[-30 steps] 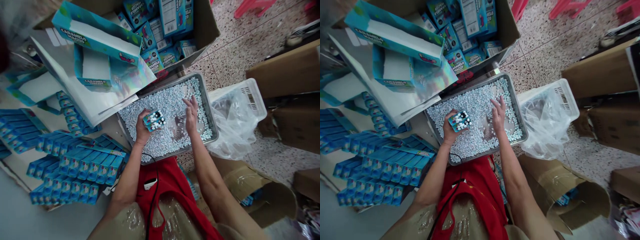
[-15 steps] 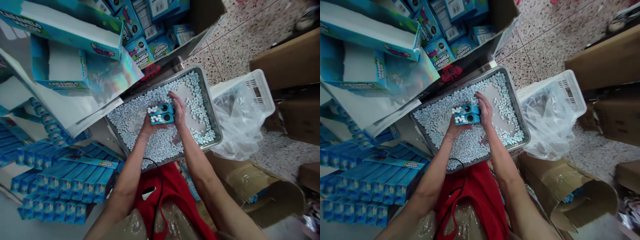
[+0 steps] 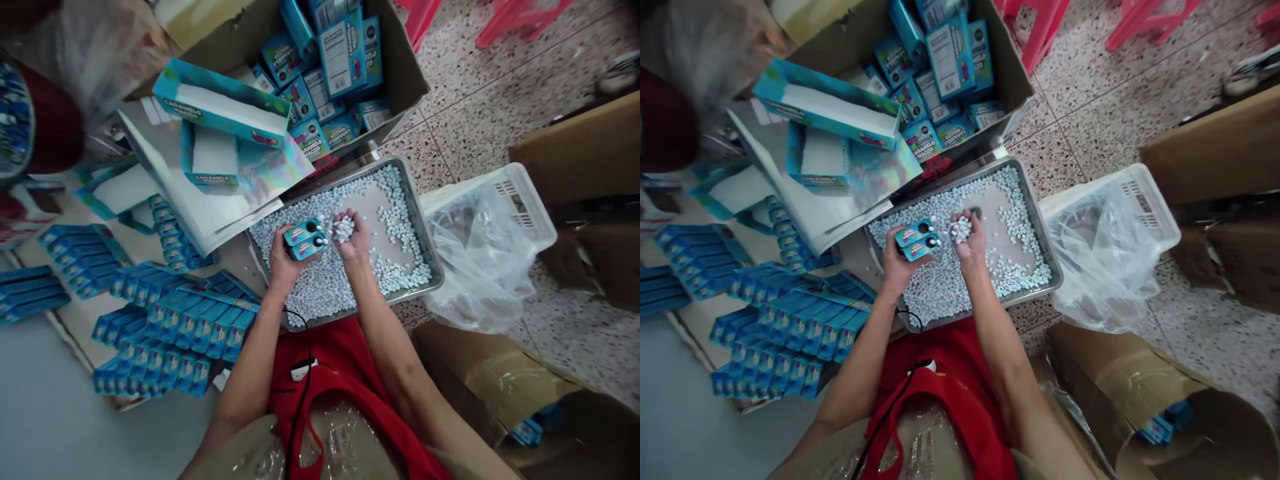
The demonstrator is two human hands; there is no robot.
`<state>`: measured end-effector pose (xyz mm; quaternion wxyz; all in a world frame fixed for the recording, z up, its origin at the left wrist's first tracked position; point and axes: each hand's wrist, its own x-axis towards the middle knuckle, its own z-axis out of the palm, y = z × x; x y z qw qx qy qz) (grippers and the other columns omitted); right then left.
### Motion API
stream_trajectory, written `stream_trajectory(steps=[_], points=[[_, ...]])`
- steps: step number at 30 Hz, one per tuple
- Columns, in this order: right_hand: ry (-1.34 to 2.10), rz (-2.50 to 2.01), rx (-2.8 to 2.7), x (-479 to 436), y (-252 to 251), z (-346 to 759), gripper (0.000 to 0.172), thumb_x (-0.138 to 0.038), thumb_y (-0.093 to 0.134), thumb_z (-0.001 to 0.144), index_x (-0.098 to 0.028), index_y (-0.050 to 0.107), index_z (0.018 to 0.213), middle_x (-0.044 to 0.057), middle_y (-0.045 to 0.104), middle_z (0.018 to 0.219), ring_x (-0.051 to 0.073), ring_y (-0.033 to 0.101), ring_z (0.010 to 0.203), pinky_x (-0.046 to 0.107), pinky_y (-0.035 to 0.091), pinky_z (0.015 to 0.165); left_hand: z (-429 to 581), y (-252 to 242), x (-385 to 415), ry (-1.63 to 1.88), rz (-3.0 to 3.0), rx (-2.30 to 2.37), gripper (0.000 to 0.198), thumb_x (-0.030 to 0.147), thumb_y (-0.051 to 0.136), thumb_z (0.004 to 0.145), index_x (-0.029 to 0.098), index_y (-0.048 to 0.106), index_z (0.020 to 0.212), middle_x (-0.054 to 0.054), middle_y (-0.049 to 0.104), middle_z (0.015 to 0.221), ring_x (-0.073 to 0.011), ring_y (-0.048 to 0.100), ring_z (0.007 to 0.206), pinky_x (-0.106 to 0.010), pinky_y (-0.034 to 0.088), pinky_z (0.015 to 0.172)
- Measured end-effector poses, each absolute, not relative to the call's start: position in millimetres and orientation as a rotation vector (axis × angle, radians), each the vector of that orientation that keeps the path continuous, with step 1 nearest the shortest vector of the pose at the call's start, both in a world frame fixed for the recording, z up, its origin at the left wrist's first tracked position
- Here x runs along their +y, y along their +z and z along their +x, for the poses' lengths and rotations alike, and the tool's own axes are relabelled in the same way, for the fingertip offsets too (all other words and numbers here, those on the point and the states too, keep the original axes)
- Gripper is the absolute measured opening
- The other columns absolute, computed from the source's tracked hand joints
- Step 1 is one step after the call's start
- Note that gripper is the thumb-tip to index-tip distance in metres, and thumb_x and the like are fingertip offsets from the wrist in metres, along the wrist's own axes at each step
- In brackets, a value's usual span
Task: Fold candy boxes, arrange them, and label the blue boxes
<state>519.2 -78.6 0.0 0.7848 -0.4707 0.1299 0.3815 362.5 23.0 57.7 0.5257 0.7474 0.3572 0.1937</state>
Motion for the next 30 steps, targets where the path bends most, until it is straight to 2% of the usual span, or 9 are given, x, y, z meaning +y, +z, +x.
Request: stream_trajectory(steps=[2,4,9,13,15,19,23,27,30], points=[[0.771,-0.926,0.315,-88,28,519,0.03,-0.056,0.068,0.086,-0.027,0.063,0.086,0.0,0.071,0.082,0.019,0.07,0.09,0.035,0.06,0.079,352,43,16,0.441,1.646,0.9,0.086,0.038,0.103,0.052,0.026,0.058,0.124,-0.005,0.072,0.119,-0.0278,0.073,0.11,-0.043,0.059,0.098],[0.725,-0.869,0.274,-94,60,513,0.026,-0.053,0.07,0.088,-0.027,0.066,0.087,0.0,0.073,0.088,0.018,0.069,0.093,0.033,0.059,0.08,349,33,6,0.419,1.564,0.877,0.089,0.04,0.104,0.049,0.027,0.057,0.124,-0.004,0.071,0.12,-0.0267,0.072,0.109,-0.041,0.059,0.095],[0.559,-1.059,-0.011,-86,112,481,0.022,-0.046,0.066,0.093,-0.027,0.07,0.081,0.0,0.074,0.099,0.02,0.068,0.106,0.041,0.052,0.107,354,31,-13,0.438,1.601,0.841,0.089,0.04,0.104,0.051,0.028,0.057,0.126,-0.003,0.069,0.12,-0.0265,0.071,0.109,-0.04,0.058,0.094],[0.5,-1.218,-0.284,-83,117,463,0.031,-0.05,0.056,0.099,-0.029,0.075,0.088,0.001,0.076,0.109,0.024,0.068,0.117,0.049,0.047,0.116,353,27,-12,0.499,1.729,0.806,0.089,0.042,0.104,0.05,0.027,0.059,0.126,-0.005,0.067,0.122,-0.0292,0.068,0.114,-0.043,0.055,0.099],[0.544,-1.301,-0.499,-95,113,462,0.037,-0.055,0.048,0.104,-0.032,0.077,0.104,0.0,0.072,0.132,0.026,0.061,0.134,0.054,0.04,0.122,352,22,-7,0.542,1.749,0.808,0.089,0.046,0.104,0.051,0.028,0.059,0.126,-0.006,0.067,0.124,-0.0298,0.066,0.118,-0.045,0.053,0.103],[0.524,-1.723,-0.884,-154,85,468,0.044,-0.057,0.044,0.106,-0.038,0.065,0.14,-0.001,0.042,0.169,0.03,0.037,0.157,0.06,0.031,0.128,350,15,7,0.61,1.626,0.862,0.094,0.053,0.102,0.054,0.028,0.053,0.13,-0.005,0.067,0.126,-0.0262,0.068,0.115,-0.043,0.055,0.102],[0.683,-2.068,-1.557,-211,29,464,0.068,-0.064,0.062,0.095,-0.031,0.055,0.154,0.009,0.021,0.178,0.042,0.02,0.163,0.067,0.021,0.128,342,21,13,0.621,1.603,0.807,0.095,0.053,0.103,0.051,0.029,0.053,0.129,-0.005,0.067,0.13,-0.0265,0.07,0.114,-0.044,0.058,0.1],[0.696,-2.078,-1.911,-202,-17,462,0.092,-0.083,0.065,0.083,-0.034,0.049,0.159,0.013,0.023,0.177,0.05,0.01,0.163,0.076,0.009,0.125,328,21,6,0.621,1.586,0.74,0.088,0.047,0.102,0.058,0.035,0.054,0.132,-0.004,0.066,0.136,-0.031,0.063,0.133,-0.054,0.052,0.113],[0.591,-2.196,-1.763,-167,-32,476,0.09,-0.087,0.063,0.08,-0.035,0.054,0.153,0.012,0.028,0.175,0.051,0.013,0.161,0.076,0.012,0.124,319,11,-1,0.618,1.529,0.773,0.09,0.045,0.102,0.061,0.037,0.052,0.135,-0.005,0.063,0.142,-0.032,0.059,0.138,-0.057,0.048,0.117]])
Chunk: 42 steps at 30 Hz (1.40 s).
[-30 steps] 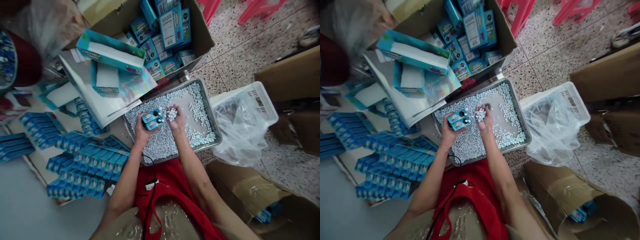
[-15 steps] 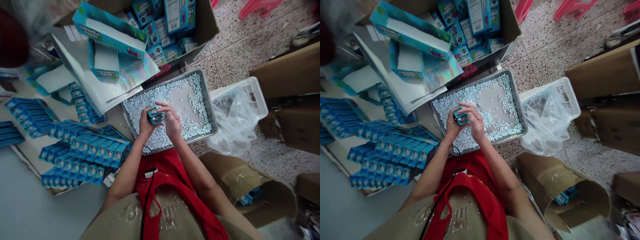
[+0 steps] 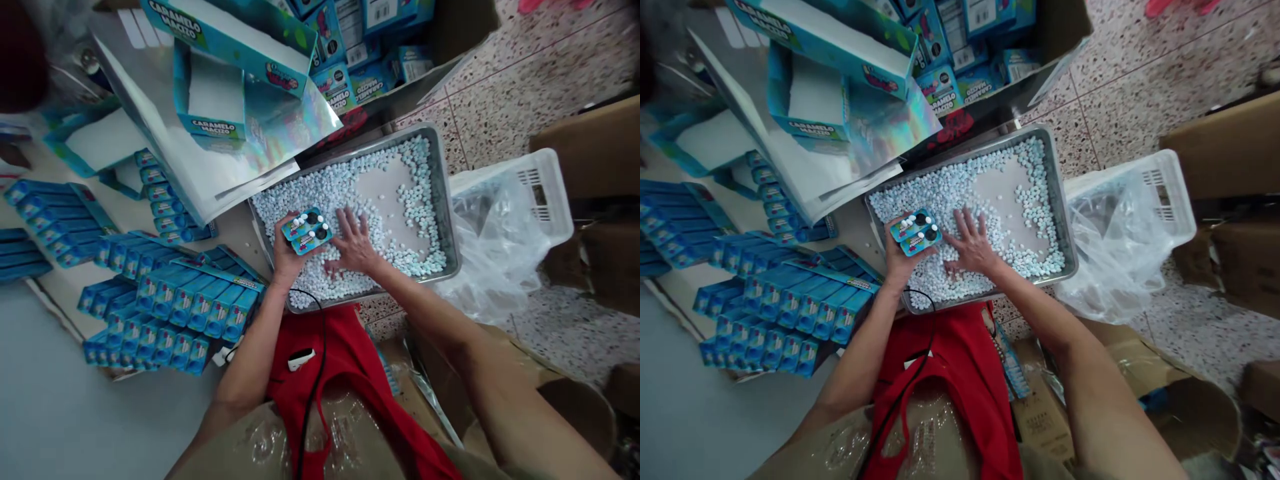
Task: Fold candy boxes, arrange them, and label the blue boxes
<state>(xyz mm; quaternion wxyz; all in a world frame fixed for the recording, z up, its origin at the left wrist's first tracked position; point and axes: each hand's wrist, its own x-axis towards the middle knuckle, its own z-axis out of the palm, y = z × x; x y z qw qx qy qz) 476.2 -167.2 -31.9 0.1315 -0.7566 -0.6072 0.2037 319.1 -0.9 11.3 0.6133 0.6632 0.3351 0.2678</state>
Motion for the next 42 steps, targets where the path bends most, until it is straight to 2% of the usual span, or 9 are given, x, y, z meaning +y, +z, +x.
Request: stream_trajectory(steps=[7,11,13,19,24,29,35,40,42], points=[[0.695,-2.346,-0.993,-113,-29,515,0.048,-0.058,0.079,0.075,-0.022,0.074,0.107,0.017,0.066,0.128,0.04,0.057,0.123,0.053,0.048,0.102,307,7,2,0.569,1.69,0.87,0.09,0.05,0.1,0.06,0.029,0.053,0.133,-0.009,0.065,0.137,-0.0327,0.061,0.135,-0.053,0.048,0.116],[0.981,-1.886,-0.05,-97,9,513,0.033,-0.046,0.08,0.067,-0.024,0.064,0.086,0.004,0.066,0.085,0.024,0.062,0.086,0.034,0.05,0.073,300,20,6,0.473,1.875,0.966,0.084,0.042,0.1,0.06,0.027,0.056,0.13,-0.009,0.068,0.129,-0.0333,0.065,0.126,-0.052,0.052,0.109],[1.096,-1.524,0.176,-94,37,503,0.034,-0.049,0.077,0.068,-0.025,0.06,0.086,0.0,0.065,0.081,0.019,0.06,0.076,0.028,0.047,0.065,299,26,6,0.431,1.912,0.992,0.081,0.038,0.1,0.06,0.028,0.057,0.129,-0.008,0.069,0.126,-0.0326,0.067,0.121,-0.051,0.055,0.105],[0.734,-1.065,-0.036,-86,102,456,0.022,-0.048,0.061,0.084,-0.027,0.063,0.081,0.002,0.069,0.092,0.021,0.066,0.095,0.038,0.052,0.095,310,37,-1,0.443,1.987,0.839,0.068,0.034,0.095,0.066,0.028,0.061,0.125,-0.007,0.068,0.129,-0.0329,0.06,0.135,-0.051,0.049,0.115],[0.528,-1.352,-0.444,-86,111,434,0.043,-0.05,0.031,0.1,-0.027,0.062,0.082,0.008,0.068,0.099,0.028,0.065,0.104,0.049,0.05,0.098,318,26,-5,0.594,1.819,0.76,0.077,0.038,0.1,0.059,0.029,0.061,0.125,-0.008,0.068,0.129,-0.0328,0.063,0.129,-0.052,0.051,0.112],[0.465,-1.739,-0.733,-119,93,457,0.068,-0.044,0.006,0.105,-0.026,0.072,0.105,0.012,0.067,0.12,0.031,0.063,0.124,0.056,0.048,0.106,320,6,-7,0.582,1.602,0.752,0.085,0.044,0.103,0.053,0.028,0.06,0.125,-0.008,0.068,0.131,-0.0327,0.062,0.134,-0.054,0.048,0.115],[0.409,-2.315,-1.105,-117,27,523,0.048,-0.058,0.049,0.1,-0.025,0.071,0.127,0.016,0.057,0.142,0.036,0.051,0.136,0.056,0.044,0.114,306,3,-12,0.561,1.494,0.731,0.089,0.048,0.103,0.052,0.031,0.059,0.126,-0.01,0.069,0.133,-0.0353,0.058,0.142,-0.06,0.046,0.117],[0.358,-2.43,-1.43,-60,-26,511,0.1,-0.081,0.068,0.081,-0.02,0.048,0.158,0.023,0.032,0.167,0.052,0.024,0.154,0.072,0.025,0.121,291,-1,-25,0.585,1.389,0.788,0.094,0.046,0.103,0.054,0.032,0.054,0.133,-0.009,0.067,0.138,-0.0327,0.065,0.133,-0.057,0.051,0.114],[0.33,-2.442,-1.403,-55,-35,495,0.103,-0.084,0.066,0.08,-0.021,0.047,0.159,0.023,0.033,0.167,0.055,0.022,0.153,0.075,0.024,0.119,287,-2,-30,0.57,1.381,0.785,0.094,0.045,0.103,0.054,0.032,0.054,0.133,-0.009,0.067,0.138,-0.0315,0.066,0.131,-0.055,0.053,0.113]])
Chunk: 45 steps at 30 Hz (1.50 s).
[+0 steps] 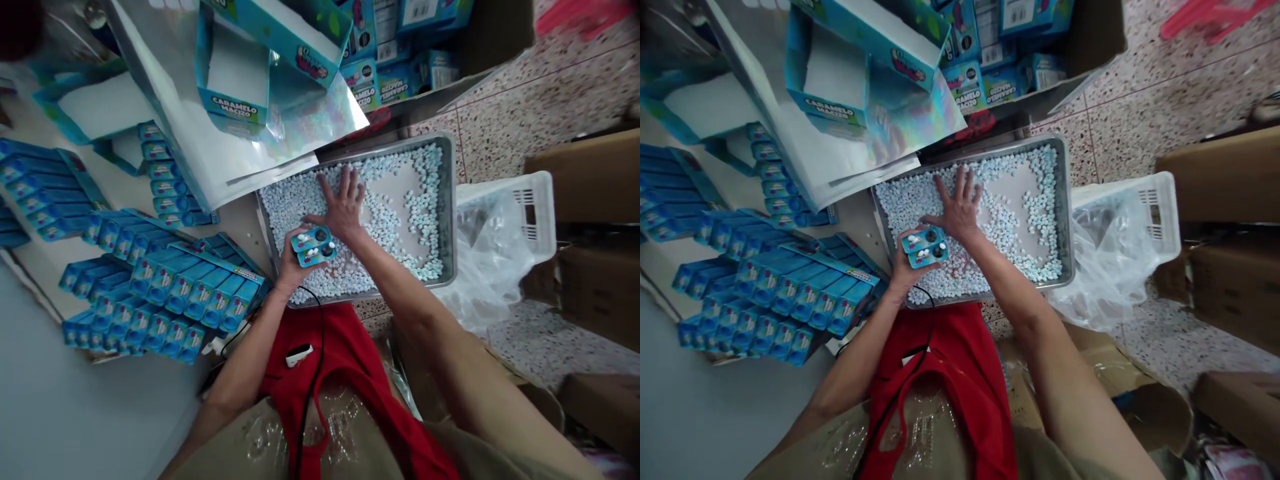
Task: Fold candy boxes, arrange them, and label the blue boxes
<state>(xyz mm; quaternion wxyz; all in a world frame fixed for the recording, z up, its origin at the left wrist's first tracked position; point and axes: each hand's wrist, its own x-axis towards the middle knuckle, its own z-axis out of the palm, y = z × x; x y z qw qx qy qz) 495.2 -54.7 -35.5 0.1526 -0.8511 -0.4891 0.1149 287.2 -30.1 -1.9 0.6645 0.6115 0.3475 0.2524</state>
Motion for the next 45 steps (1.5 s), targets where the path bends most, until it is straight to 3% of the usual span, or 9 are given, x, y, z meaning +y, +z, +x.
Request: stream_trajectory(steps=[6,13,20,26,29,32,38,41,45], points=[[0.659,-2.32,-1.221,-96,-33,487,0.057,-0.069,0.066,0.087,-0.022,0.074,0.119,0.019,0.066,0.133,0.041,0.056,0.126,0.055,0.048,0.104,283,6,-30,0.587,1.464,0.895,0.091,0.049,0.102,0.057,0.03,0.055,0.133,-0.01,0.064,0.14,-0.0319,0.063,0.133,-0.055,0.048,0.116],[1.04,-1.788,-0.217,-112,6,493,0.049,-0.068,0.061,0.081,-0.023,0.067,0.099,0.008,0.072,0.093,0.027,0.068,0.083,0.04,0.055,0.073,277,12,-21,0.567,1.597,0.918,0.088,0.048,0.101,0.057,0.027,0.056,0.13,-0.01,0.064,0.135,-0.03,0.064,0.127,-0.05,0.048,0.113],[0.854,-1.38,-0.525,-100,81,451,0.064,-0.073,0.027,0.094,-0.025,0.066,0.11,0.013,0.068,0.111,0.031,0.067,0.105,0.051,0.052,0.094,287,27,-17,0.506,1.741,0.918,0.089,0.047,0.102,0.055,0.025,0.058,0.129,-0.008,0.067,0.127,-0.0308,0.067,0.118,-0.047,0.053,0.103],[0.721,-1.503,-0.695,-94,102,425,0.061,-0.065,0.026,0.099,-0.025,0.072,0.089,0.012,0.069,0.112,0.032,0.064,0.116,0.053,0.051,0.104,290,32,-20,0.446,1.79,0.897,0.089,0.047,0.103,0.048,0.029,0.061,0.124,-0.004,0.071,0.113,-0.0307,0.071,0.102,-0.045,0.057,0.089],[0.589,-1.66,-0.755,-112,97,429,0.057,-0.056,0.025,0.103,-0.03,0.075,0.114,0.007,0.058,0.146,0.031,0.053,0.141,0.057,0.043,0.118,289,26,-22,0.501,1.754,0.993,0.09,0.05,0.103,0.048,0.027,0.06,0.124,-0.005,0.071,0.112,-0.0309,0.071,0.102,-0.047,0.057,0.089],[0.438,-2.05,-0.758,-147,72,442,0.054,-0.058,0.034,0.104,-0.031,0.063,0.141,0.011,0.045,0.158,0.033,0.041,0.152,0.059,0.036,0.124,289,19,-22,0.598,1.673,1.043,0.088,0.053,0.101,0.053,0.025,0.059,0.125,-0.006,0.07,0.115,-0.0298,0.07,0.107,-0.047,0.057,0.095],[0.672,-2.193,-1.681,-195,-3,443,0.084,-0.08,0.059,0.088,-0.029,0.053,0.155,0.017,0.027,0.174,0.049,0.014,0.162,0.074,0.015,0.126,286,4,-16,0.688,1.609,0.928,0.088,0.053,0.1,0.057,0.029,0.058,0.13,-0.009,0.065,0.134,-0.0329,0.064,0.13,-0.055,0.049,0.115],[0.705,-2.148,-1.822,-174,-23,451,0.076,-0.078,0.056,0.091,-0.034,0.055,0.153,0.013,0.032,0.173,0.047,0.02,0.161,0.073,0.014,0.125,281,-1,-14,0.652,1.571,0.929,0.089,0.052,0.101,0.057,0.03,0.058,0.132,-0.009,0.067,0.133,-0.0322,0.066,0.127,-0.055,0.052,0.112],[0.686,-2.322,-1.495,-131,-32,490,0.056,-0.065,0.052,0.099,-0.024,0.07,0.133,0.02,0.06,0.148,0.044,0.051,0.139,0.063,0.039,0.113,273,1,-11,0.611,1.52,0.985,0.092,0.053,0.102,0.054,0.031,0.057,0.131,-0.008,0.068,0.132,-0.0309,0.069,0.121,-0.053,0.057,0.106]])
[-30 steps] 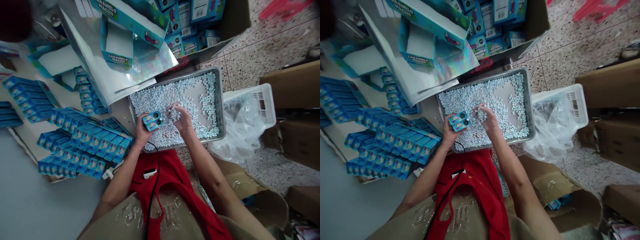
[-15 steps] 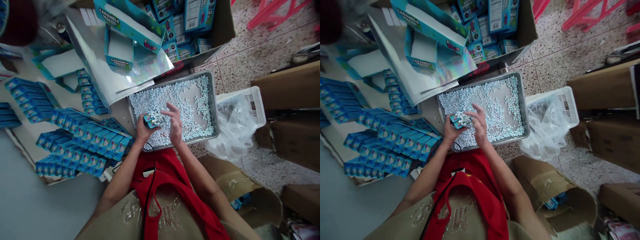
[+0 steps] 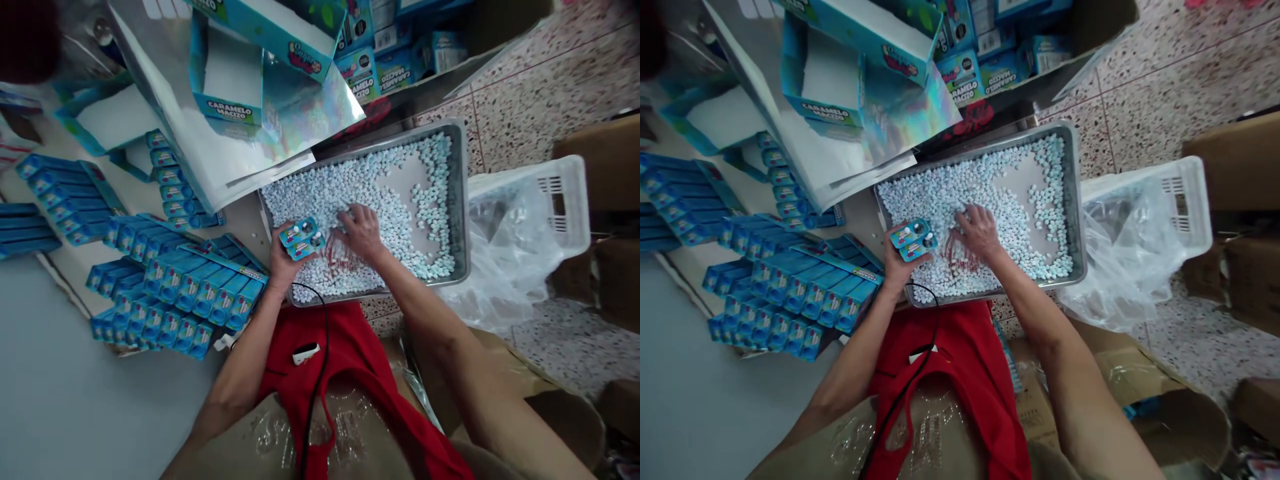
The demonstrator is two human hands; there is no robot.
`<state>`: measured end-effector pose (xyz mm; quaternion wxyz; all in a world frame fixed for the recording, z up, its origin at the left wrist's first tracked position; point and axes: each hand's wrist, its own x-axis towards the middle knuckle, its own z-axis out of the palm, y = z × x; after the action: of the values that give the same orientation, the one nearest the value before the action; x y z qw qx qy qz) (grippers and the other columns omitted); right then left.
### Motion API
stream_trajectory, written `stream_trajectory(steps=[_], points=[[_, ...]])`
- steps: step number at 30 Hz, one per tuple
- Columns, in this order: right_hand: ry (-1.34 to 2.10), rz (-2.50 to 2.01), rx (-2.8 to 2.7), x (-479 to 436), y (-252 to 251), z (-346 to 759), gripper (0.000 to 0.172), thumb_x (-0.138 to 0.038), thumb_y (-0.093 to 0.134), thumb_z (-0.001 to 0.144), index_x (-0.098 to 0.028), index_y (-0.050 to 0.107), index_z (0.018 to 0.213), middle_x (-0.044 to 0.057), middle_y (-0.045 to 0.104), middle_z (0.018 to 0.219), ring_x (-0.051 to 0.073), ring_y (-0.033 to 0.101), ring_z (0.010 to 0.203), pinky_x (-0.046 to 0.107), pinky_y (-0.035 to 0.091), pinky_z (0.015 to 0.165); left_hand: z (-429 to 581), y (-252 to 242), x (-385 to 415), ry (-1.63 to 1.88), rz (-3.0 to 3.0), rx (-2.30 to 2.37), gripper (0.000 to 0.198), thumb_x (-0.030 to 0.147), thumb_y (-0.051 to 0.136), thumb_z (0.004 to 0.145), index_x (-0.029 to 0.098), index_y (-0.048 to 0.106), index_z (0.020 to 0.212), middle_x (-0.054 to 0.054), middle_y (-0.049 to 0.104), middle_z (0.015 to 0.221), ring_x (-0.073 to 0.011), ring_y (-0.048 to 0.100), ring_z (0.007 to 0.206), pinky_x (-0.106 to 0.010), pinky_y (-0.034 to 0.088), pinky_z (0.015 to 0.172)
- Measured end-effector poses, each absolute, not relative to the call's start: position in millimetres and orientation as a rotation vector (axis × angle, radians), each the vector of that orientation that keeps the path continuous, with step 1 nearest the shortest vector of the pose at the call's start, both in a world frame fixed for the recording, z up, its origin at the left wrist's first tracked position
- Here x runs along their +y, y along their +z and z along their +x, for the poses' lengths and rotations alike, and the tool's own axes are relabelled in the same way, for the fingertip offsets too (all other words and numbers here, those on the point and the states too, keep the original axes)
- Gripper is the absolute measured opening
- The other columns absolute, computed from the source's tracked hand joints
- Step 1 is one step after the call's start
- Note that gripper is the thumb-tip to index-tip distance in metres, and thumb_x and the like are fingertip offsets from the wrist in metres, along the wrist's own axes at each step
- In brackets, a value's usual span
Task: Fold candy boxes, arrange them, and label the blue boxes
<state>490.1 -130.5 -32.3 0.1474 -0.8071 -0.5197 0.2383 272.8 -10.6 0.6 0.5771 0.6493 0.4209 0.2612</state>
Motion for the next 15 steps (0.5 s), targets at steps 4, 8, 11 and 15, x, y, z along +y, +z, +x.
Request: stream_trajectory(steps=[4,8,11,15], points=[[0.732,-2.344,-0.849,-100,-21,519,0.036,-0.056,0.071,0.085,-0.021,0.072,0.095,0.015,0.073,0.103,0.035,0.065,0.106,0.048,0.051,0.093,269,10,-8,0.58,1.446,0.979,0.096,0.051,0.104,0.051,0.03,0.056,0.131,-0.009,0.068,0.133,-0.0301,0.07,0.118,-0.052,0.059,0.102],[1.02,-1.729,-0.053,-87,28,513,0.032,-0.052,0.075,0.075,-0.025,0.058,0.079,0.0,0.061,0.077,0.019,0.06,0.074,0.03,0.049,0.065,275,15,-14,0.633,1.422,0.937,0.097,0.05,0.104,0.052,0.028,0.053,0.132,-0.01,0.065,0.137,-0.031,0.067,0.126,-0.054,0.054,0.11],[1.105,-1.199,0.133,-84,79,492,0.031,-0.048,0.077,0.073,-0.027,0.057,0.082,-0.002,0.058,0.077,0.015,0.055,0.067,0.027,0.046,0.061,281,18,-19,0.65,1.463,0.925,0.092,0.05,0.102,0.057,0.028,0.054,0.132,-0.01,0.064,0.137,-0.0304,0.066,0.127,-0.054,0.053,0.11],[0.962,-1.015,-0.012,-71,123,457,0.024,-0.048,0.068,0.079,-0.026,0.058,0.076,0.001,0.059,0.08,0.018,0.058,0.076,0.033,0.05,0.075,288,27,-17,0.626,1.648,0.904,0.082,0.049,0.098,0.064,0.027,0.057,0.131,-0.01,0.065,0.133,-0.0296,0.065,0.126,-0.05,0.052,0.11]])
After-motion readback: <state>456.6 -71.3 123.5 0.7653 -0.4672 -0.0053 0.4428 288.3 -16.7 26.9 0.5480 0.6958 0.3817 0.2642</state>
